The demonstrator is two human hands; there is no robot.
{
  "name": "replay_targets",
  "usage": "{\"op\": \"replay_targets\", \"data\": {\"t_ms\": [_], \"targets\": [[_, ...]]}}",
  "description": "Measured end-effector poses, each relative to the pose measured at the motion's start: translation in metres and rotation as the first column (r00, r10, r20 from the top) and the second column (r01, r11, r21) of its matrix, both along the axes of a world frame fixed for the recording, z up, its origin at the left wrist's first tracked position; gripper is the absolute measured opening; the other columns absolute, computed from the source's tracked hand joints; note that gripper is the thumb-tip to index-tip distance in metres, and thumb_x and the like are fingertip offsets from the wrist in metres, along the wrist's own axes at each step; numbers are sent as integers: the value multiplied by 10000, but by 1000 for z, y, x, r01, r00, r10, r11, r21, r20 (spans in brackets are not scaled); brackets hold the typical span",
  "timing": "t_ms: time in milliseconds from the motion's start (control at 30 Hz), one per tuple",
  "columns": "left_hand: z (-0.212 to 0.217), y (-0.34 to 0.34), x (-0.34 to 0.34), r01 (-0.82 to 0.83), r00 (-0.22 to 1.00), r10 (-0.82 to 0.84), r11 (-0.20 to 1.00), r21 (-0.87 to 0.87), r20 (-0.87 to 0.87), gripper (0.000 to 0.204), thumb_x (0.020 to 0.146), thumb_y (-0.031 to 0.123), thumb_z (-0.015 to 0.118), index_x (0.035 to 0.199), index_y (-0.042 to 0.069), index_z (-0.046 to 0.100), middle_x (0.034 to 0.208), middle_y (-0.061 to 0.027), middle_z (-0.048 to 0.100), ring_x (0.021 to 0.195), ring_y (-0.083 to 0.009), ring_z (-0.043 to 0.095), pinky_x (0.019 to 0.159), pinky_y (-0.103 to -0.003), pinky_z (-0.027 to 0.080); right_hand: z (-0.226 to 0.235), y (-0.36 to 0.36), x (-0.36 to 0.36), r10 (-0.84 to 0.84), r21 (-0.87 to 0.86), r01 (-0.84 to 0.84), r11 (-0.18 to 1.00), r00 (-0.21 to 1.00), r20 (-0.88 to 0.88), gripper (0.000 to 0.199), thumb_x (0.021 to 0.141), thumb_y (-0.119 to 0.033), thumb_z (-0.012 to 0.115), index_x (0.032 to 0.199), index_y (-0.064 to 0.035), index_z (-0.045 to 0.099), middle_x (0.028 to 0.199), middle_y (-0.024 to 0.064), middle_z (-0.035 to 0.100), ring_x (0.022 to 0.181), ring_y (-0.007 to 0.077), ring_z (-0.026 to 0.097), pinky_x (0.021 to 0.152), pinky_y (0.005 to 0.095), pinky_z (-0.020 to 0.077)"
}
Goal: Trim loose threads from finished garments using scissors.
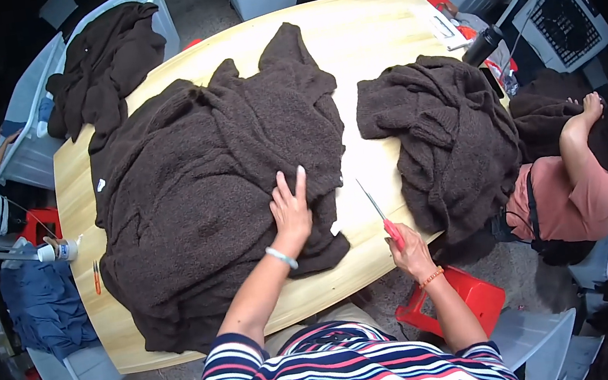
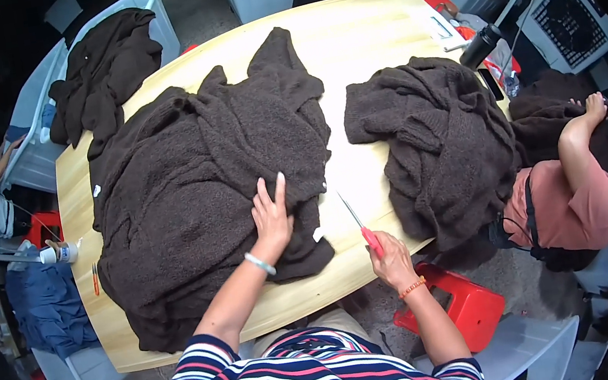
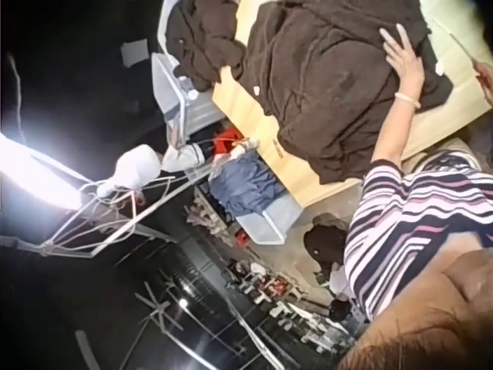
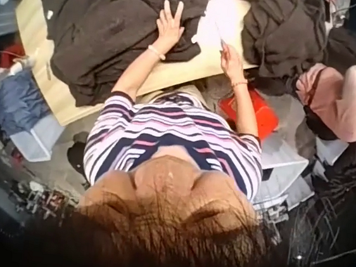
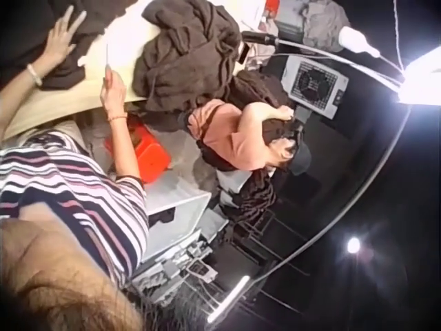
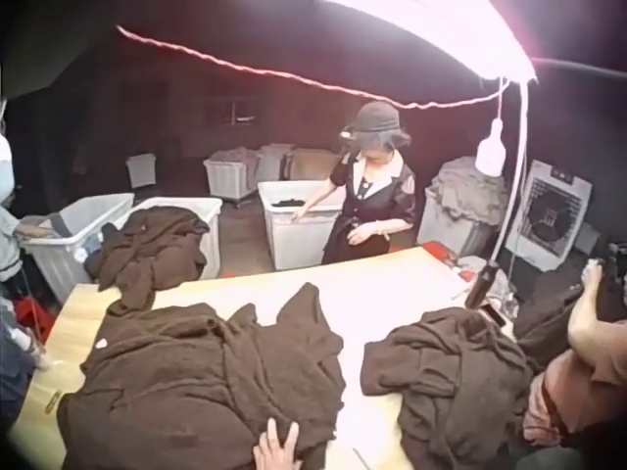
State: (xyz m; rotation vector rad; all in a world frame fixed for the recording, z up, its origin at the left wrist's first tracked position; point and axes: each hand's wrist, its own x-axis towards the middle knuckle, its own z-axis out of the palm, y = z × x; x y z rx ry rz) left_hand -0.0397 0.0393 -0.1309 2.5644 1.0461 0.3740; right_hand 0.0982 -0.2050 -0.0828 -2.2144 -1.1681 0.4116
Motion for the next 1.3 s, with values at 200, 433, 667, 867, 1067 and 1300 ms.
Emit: {"op": "replay_targets", "data": {"t_ms": [200, 433, 667, 867, 1067, 1300], "targets": [[38, 58, -14, 125, 927, -53, 977, -174, 371, 387, 632, -87, 641, 1003, 22, 658, 891, -143, 611, 871, -335, 635, 790, -382, 515, -3, -33, 14, -87, -34, 85, 996, 995, -50, 241, 848, -75, 648, 1082, -52, 596, 943, 207, 652, 889, 423, 626, 776, 484, 504], [230, 79, -174, 40, 878, 45, 985, -167, 477, 203, 743, -34, 644, 944, -4, 632, 924, -55, 610, 897, -171, 602, 839, -267, 452, 40, 20, 24, 24, 11, -24, 1000, 997, -77, 234, 858, -74, 639, 1088, -56, 597, 979, 201, 649, 916, 406, 623, 794, 462, 503], [208, 73, -375, -307, 896, 347, 935, -176, 277, 365, 703, -74, 634, 1057, 16, 642, 988, -80, 605, 931, -189, 593, 855, -280, 446, 73, 89, -11, 320, 132, -321, 938, 947, 29, 270, 847, -56, 660, 1112, -38, 613, 960, 188, 647, 887, 394, 633, 787, 444, 508], [169, 34, -262, -37, 998, 35, 998, 50, 53, 647, 691, 149, 808, 1288, 81, 567, 1281, -180, 532, 1201, -374, 497, 1021, -453, 401, 93, 122, -49, 556, -13, -557, 831, 831, -31, 401, 787, -66, 691, 1176, -70, 591, 1016, 149, 650, 953, 349, 624, 813, 435, 484], [95, 80, -161, 36, 994, -42, 997, 66, 96, 659, 801, 288, 745, 1386, 112, 498, 1328, -172, 500, 1212, -346, 477, 988, -458, 402, 113, 148, -78, 573, -163, -583, 796, 813, -105, 354, 844, -128, 672, 1184, -61, 600, 969, 199, 661, 907, 384, 642, 797, 448, 506], [59, 108, -168, 208, 978, -200, 951, 230, -56, 503, 897, 229, 626, 1363, 76, 512, 1393, -171, 482, 1299, -353, 429, 1062, -488, 350, 148, 150, -87, 573, -394, -551, 736, 817, -72, 385, 867, -248, 666, 1218, -104, 605, 735, 205, 660, 716, 405, 653, 698, 471, 515]]}}
